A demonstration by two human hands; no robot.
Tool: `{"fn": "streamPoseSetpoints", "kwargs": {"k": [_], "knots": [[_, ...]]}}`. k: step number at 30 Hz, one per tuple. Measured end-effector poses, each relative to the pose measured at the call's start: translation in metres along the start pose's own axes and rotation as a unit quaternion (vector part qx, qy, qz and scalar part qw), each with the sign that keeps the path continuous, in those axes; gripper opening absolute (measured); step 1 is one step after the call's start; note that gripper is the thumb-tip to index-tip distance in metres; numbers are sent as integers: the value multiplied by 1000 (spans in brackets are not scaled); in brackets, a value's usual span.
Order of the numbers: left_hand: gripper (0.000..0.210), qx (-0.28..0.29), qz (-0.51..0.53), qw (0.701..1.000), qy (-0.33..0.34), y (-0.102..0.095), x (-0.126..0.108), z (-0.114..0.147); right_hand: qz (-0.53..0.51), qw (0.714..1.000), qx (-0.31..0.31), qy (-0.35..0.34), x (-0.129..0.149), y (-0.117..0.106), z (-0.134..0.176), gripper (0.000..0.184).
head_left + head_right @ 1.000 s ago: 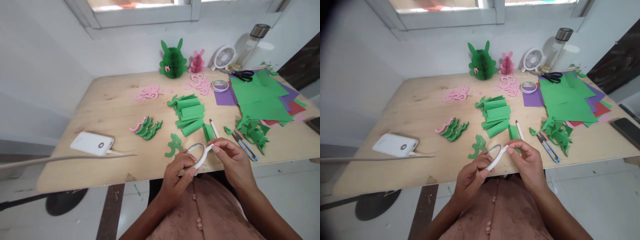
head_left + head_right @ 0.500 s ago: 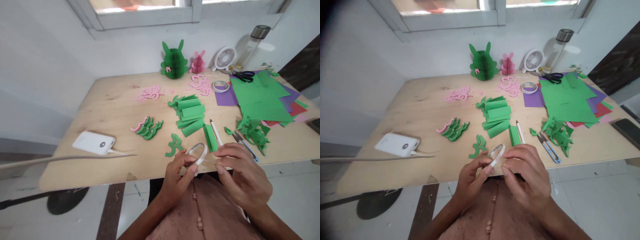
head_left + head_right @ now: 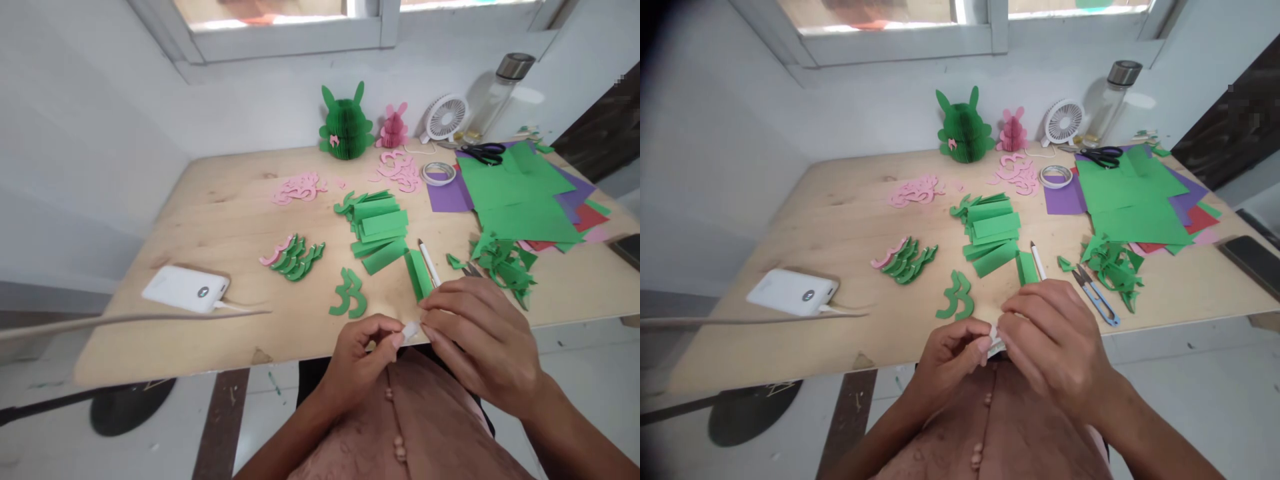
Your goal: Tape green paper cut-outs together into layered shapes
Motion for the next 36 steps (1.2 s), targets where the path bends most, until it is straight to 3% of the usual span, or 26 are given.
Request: {"fn": "streamPoseSetpoints", "kwargs": {"k": [6,12,15,20,25,30,36], "knots": [[16,-42,-63,997,-23,-1,-4,-3,68,998,-9,15,-18,-1,19,23],[16,-37,-83,995,-29,-2,-5,-5,156,972,-60,164,-46,-8,64,26],[17,-34,-80,995,-47,-2,-6,-6,224,945,1,238,-62,-9,92,21],[18,-31,-78,995,-58,1,-6,-7,288,902,108,302,-82,-3,121,33],[18,-44,-70,995,-58,1,-2,-8,259,874,125,391,-97,1,123,32],[18,-47,-61,995,-61,-1,2,-7,191,829,152,503,-105,-4,115,33],[18,-49,-45,996,-60,0,-1,-9,184,802,175,541,-102,-8,110,29]]}}
Point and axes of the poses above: each hand's wrist, its own z-axis away from the middle knuckle, its own y-axis out of the palm, x = y × z, the point moved 1 cm from there along -z, towards the middle knuckle, and after that the axes turned 4 degrees about -x, right-handed, at the moved point
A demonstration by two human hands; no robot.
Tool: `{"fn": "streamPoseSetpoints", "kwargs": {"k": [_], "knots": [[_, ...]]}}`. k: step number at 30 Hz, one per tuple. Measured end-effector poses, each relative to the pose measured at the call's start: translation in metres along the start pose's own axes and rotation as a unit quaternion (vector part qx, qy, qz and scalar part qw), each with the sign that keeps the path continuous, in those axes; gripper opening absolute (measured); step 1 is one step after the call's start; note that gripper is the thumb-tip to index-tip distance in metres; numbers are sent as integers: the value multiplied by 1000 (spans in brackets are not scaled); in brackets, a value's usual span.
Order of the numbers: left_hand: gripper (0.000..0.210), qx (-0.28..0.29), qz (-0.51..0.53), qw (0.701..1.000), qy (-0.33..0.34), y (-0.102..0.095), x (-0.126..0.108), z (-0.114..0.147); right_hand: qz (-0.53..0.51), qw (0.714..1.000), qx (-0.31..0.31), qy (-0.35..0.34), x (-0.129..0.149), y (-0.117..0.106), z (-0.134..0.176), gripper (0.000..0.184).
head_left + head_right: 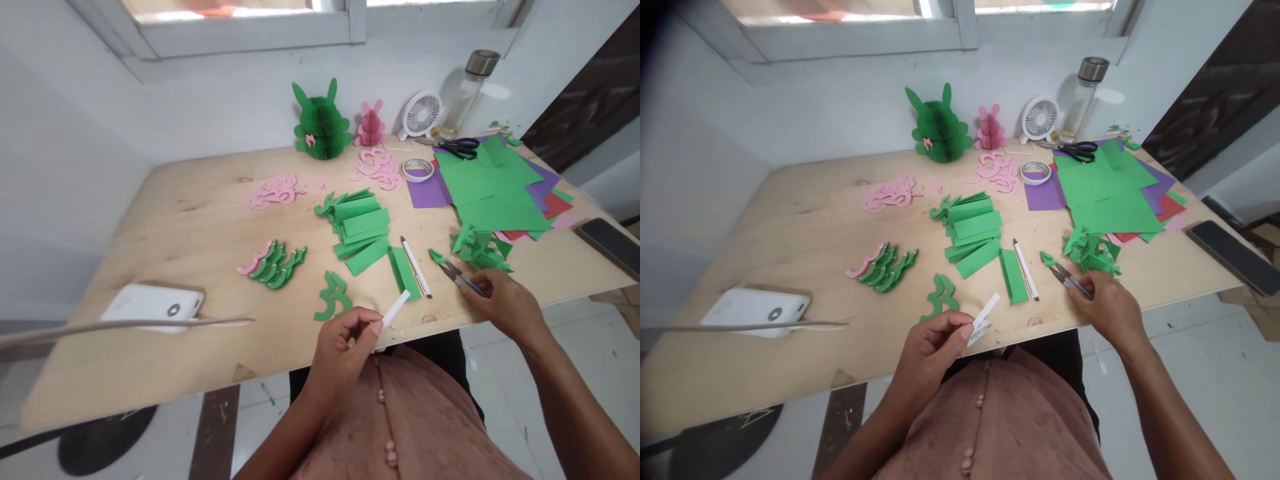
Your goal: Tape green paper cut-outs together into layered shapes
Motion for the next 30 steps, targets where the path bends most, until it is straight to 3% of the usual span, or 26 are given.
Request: {"fn": "streamPoseSetpoints", "kwargs": {"k": [8,16,21,26,30], "knots": [[16,-7,69,997,-34,1,-1,-3,72,997,-17,-35,3,0,2,29],[15,-30,120,990,-64,-2,1,-7,30,996,-70,-42,-12,2,17,26],[16,-32,131,988,-74,-2,1,-8,56,989,-92,-106,-13,6,18,26],[17,-36,128,988,-77,-2,1,-7,73,987,-103,-96,-9,8,18,36],[18,-32,127,988,-80,-1,1,-7,102,984,-98,-108,-6,5,19,31]]}}
Point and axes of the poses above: each hand's wrist, its own z-axis away from the middle knuckle, its own y-axis out of the palm, x = y × z, the point moved 1 cm from there along -z, towards the middle knuckle, and after that the axes turned 4 degrees about -x, right-handed, at the moved point
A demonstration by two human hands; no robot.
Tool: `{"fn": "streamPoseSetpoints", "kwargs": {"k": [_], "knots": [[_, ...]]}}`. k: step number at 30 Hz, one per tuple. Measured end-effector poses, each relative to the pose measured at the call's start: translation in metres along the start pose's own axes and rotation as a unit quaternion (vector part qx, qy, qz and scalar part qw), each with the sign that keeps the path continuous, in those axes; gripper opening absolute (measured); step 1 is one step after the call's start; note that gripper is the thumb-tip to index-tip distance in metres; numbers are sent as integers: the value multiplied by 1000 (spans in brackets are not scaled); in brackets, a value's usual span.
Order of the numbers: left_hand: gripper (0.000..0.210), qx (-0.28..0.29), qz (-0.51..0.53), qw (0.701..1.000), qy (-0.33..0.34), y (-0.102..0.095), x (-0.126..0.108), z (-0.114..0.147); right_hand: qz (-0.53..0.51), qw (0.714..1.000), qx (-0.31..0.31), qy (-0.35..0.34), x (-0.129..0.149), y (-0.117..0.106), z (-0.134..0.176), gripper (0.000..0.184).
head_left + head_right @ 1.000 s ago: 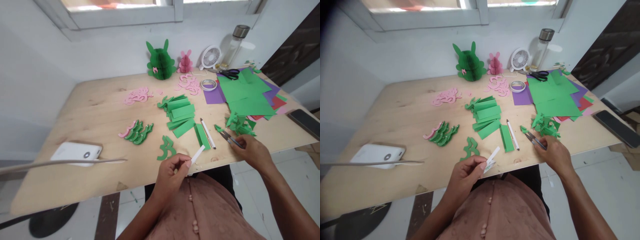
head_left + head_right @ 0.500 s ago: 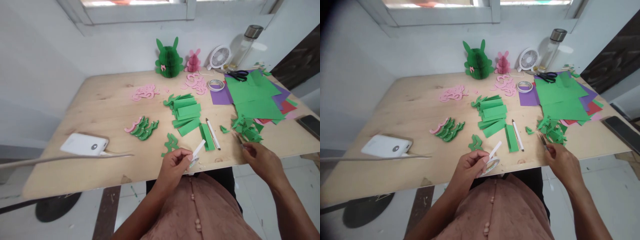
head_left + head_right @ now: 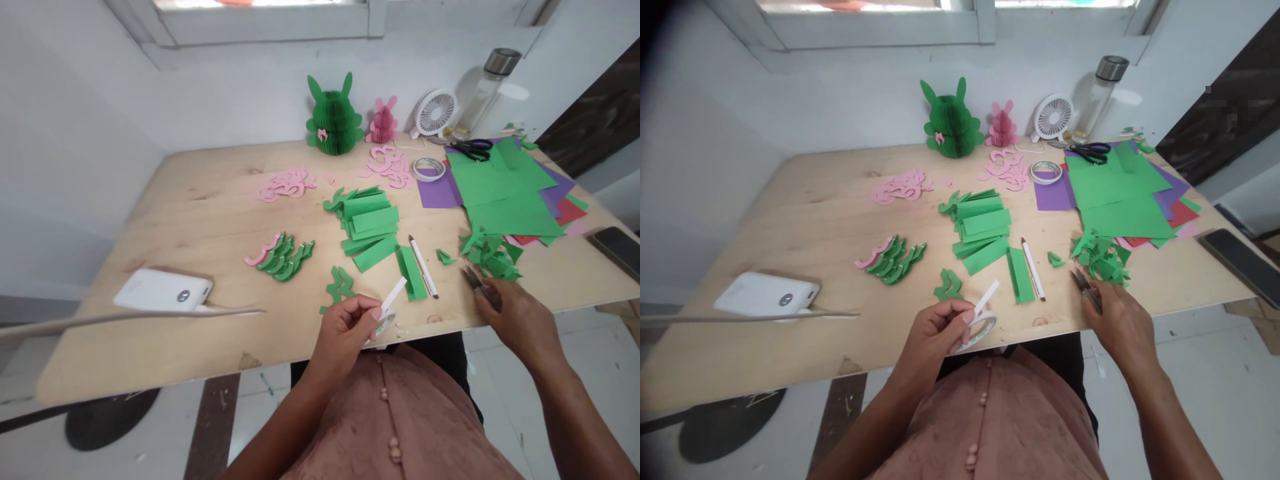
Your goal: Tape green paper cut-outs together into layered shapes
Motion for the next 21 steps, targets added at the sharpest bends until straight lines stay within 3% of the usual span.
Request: {"fn": "streamPoseSetpoints", "kwargs": {"k": [7,11,14,17,21], "knots": [[18,-6,-2,1000,3,0,0,-1,4,1000,-7,27,-2,4,0,31],[16,-1,14,1000,-7,0,-1,-3,-119,984,-4,132,3,-7,1,30],[16,3,21,1000,-15,0,-2,-4,-315,930,-4,188,19,-22,3,28],[17,-1,17,1000,-16,0,-4,-4,-477,860,18,181,41,-32,8,26],[17,-4,-2,1000,-2,0,-7,-2,-564,802,132,146,67,-34,16,36]]}}
Point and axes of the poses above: each hand's wrist, its own z-axis away from the middle knuckle, its own y-axis out of the palm, x = y × z, the point moved 1 cm from there along -z, towards the middle knuckle, and after that the axes turned 4 degrees about -x, right-handed, at the moved point
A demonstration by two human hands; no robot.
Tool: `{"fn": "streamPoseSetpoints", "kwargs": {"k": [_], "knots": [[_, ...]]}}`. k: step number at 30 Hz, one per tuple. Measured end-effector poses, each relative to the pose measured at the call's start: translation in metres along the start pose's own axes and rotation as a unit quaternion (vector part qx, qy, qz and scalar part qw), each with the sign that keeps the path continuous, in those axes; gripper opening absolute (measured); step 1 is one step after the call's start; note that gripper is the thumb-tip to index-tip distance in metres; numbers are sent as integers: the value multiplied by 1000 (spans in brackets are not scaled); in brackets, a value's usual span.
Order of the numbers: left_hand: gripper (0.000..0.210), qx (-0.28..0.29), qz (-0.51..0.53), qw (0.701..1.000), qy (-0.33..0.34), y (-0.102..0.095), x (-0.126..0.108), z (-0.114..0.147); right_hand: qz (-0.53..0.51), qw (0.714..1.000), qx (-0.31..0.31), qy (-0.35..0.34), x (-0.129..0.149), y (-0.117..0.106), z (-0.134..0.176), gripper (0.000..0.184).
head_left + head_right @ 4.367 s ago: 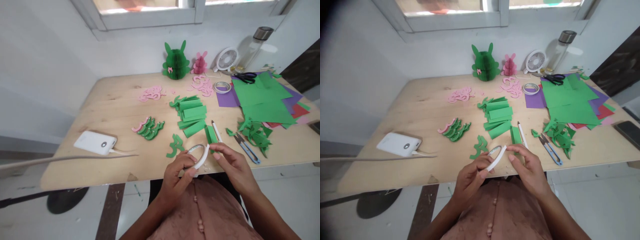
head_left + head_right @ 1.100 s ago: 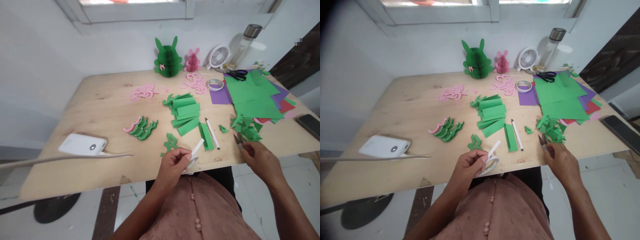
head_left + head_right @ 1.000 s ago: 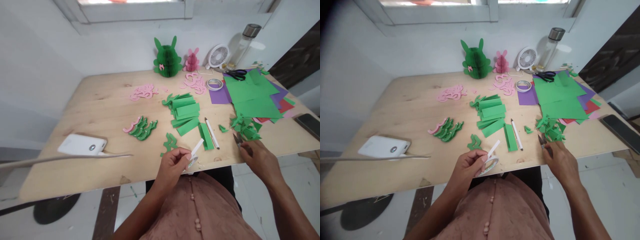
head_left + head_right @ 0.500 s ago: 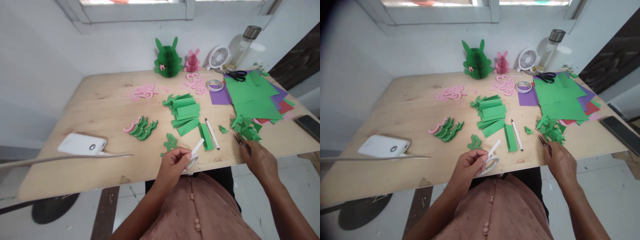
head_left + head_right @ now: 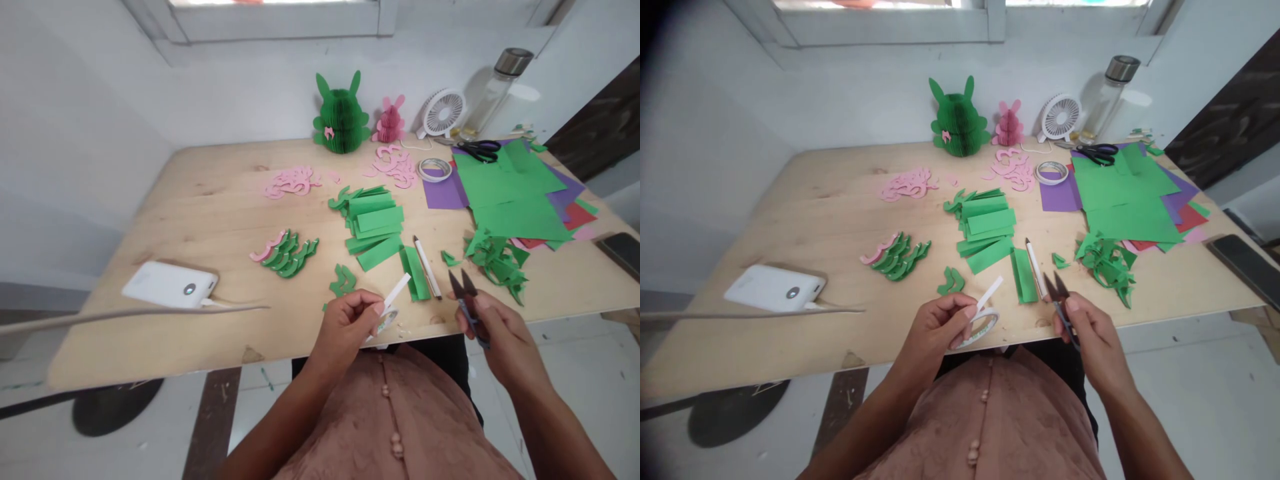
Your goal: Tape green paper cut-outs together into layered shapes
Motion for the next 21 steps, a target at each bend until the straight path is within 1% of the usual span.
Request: {"fn": "streamPoseSetpoints", "kwargs": {"k": [3,6,9,12,16,21], "knots": [[17,3,-8,1000,14,0,-2,2,-31,998,53,13,2,15,4,46],[18,2,-23,999,23,-1,-3,3,-39,994,96,19,5,25,7,44],[20,5,-37,999,35,-1,-3,4,-68,989,124,36,6,31,8,40],[20,10,-61,997,49,-2,-2,4,-94,984,133,69,5,33,9,38],[19,10,-103,992,73,-2,-1,4,-126,978,130,101,4,34,11,35],[19,6,-133,987,89,0,-3,6,-140,974,132,124,3,34,12,36]]}}
Point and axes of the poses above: each hand's wrist, its own z-axis away from the middle knuckle, its own y-axis out of the palm, x = y × z, the point moved 1 cm from there along -z, towards the middle knuckle, and after that the axes turned 4 degrees about -x, right-handed, at the moved point
